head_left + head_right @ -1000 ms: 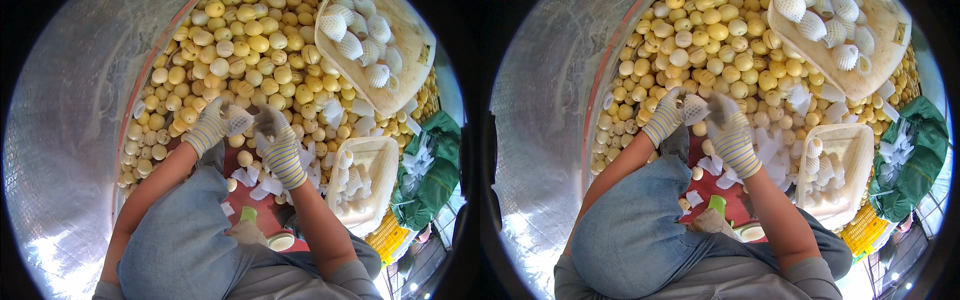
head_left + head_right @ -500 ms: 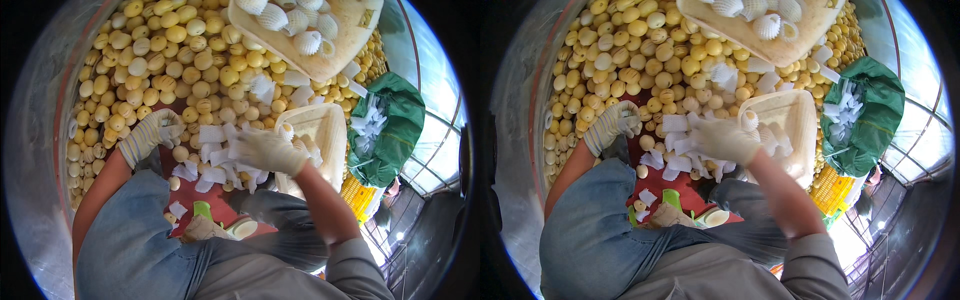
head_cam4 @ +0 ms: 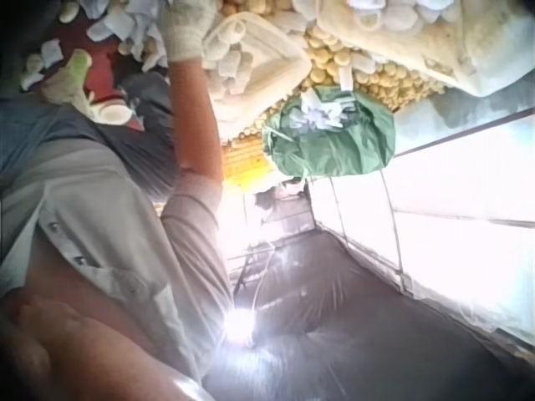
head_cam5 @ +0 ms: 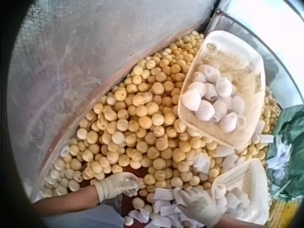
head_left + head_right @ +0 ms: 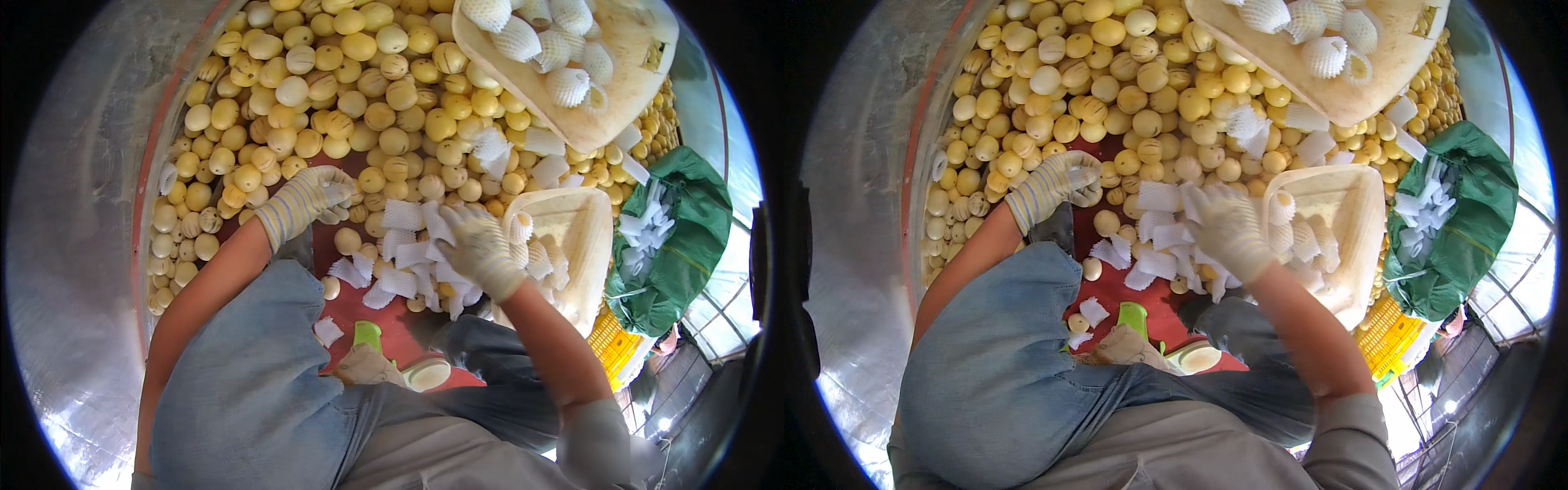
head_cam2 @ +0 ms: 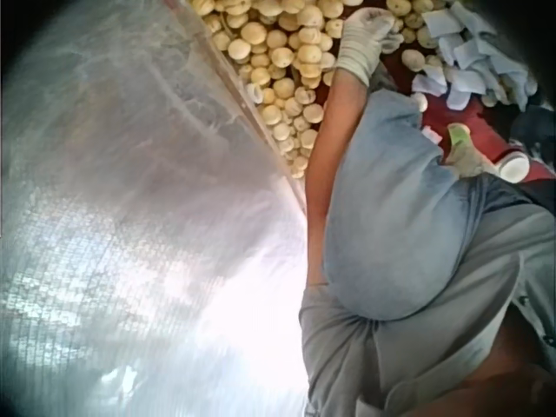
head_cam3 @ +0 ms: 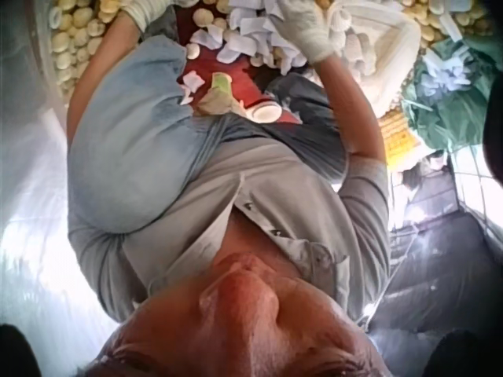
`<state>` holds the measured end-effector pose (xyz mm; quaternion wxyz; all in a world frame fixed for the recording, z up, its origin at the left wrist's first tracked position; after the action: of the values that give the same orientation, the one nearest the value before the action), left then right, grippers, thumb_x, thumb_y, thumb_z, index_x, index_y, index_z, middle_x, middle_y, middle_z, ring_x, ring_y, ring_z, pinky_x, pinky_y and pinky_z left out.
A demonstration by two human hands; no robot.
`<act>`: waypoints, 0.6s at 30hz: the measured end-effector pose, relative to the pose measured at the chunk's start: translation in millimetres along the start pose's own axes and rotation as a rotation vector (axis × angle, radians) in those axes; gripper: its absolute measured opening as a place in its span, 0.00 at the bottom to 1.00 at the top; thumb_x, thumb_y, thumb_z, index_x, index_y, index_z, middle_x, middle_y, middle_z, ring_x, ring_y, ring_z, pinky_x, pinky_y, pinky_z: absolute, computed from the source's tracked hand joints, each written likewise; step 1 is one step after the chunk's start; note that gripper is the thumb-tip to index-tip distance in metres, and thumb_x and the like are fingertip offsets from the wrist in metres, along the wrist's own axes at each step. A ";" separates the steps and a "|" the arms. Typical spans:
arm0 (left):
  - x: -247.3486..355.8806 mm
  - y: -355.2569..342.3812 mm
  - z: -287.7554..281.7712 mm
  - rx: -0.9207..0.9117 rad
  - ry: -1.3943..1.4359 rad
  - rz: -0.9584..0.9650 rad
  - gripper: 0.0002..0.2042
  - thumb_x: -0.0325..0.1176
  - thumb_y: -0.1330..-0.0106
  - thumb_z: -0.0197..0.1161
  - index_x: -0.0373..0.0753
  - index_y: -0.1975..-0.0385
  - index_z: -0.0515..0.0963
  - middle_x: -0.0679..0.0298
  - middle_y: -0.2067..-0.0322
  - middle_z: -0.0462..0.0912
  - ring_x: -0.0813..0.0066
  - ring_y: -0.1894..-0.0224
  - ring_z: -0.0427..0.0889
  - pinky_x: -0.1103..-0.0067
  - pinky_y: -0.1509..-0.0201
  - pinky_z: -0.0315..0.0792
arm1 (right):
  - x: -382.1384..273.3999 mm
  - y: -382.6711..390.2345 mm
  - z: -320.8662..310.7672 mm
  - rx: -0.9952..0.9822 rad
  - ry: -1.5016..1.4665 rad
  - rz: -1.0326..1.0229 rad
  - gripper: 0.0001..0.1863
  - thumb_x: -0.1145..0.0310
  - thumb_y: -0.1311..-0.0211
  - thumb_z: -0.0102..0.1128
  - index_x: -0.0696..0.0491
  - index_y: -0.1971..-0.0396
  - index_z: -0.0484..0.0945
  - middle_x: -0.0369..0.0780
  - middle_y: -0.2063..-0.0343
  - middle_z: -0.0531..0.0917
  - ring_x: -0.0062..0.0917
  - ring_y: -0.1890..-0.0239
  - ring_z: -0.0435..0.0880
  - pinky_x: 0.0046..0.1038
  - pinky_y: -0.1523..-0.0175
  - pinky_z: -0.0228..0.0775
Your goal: The person repeatedly picks small yellow fruits from a large pile, wraps each one in a white foam net, and places the wrapped fruit into a nearby container. The process is continuous and repetitive throughout the clip.
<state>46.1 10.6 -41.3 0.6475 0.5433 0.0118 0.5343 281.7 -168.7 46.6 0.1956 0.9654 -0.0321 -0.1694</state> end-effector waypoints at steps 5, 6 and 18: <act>9.1 0.2 5.6 0.041 -0.063 0.034 0.15 0.35 0.35 0.66 0.33 0.54 0.75 0.64 0.67 0.82 0.82 0.67 0.80 0.82 0.61 0.79 | -12.7 -42.6 91.5 -0.225 0.277 0.066 0.25 0.61 0.46 0.63 0.55 0.48 0.74 0.43 0.53 0.81 0.43 0.45 0.75 0.43 0.39 0.65; 13.2 1.8 8.9 0.056 -0.138 0.069 0.16 0.34 0.35 0.66 0.32 0.53 0.75 0.64 0.66 0.82 0.82 0.65 0.80 0.82 0.59 0.79 | -11.5 -41.0 95.0 -0.163 0.217 0.087 0.21 0.65 0.46 0.61 0.55 0.51 0.76 0.43 0.55 0.82 0.41 0.45 0.76 0.42 0.39 0.64; 48.7 13.9 39.5 0.054 -0.573 0.413 0.23 0.36 0.38 0.66 0.34 0.44 0.75 0.59 0.59 0.83 0.77 0.56 0.81 0.78 0.48 0.76 | -36.8 -60.2 14.4 -0.164 -1.283 0.348 0.21 0.62 0.34 0.57 0.57 0.45 0.76 0.40 0.59 0.83 0.19 0.56 0.79 0.25 0.48 0.70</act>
<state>81.0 15.4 12.4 0.4883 0.6791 -0.2660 0.4793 241.9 -113.8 22.3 0.2351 0.6360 -0.2841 -0.6779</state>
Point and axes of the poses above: each hand's wrist, its own y-axis away from the middle knuckle, its own z-axis out of the palm, x = y × z, the point moved 1 cm from there along -y, towards the middle knuckle
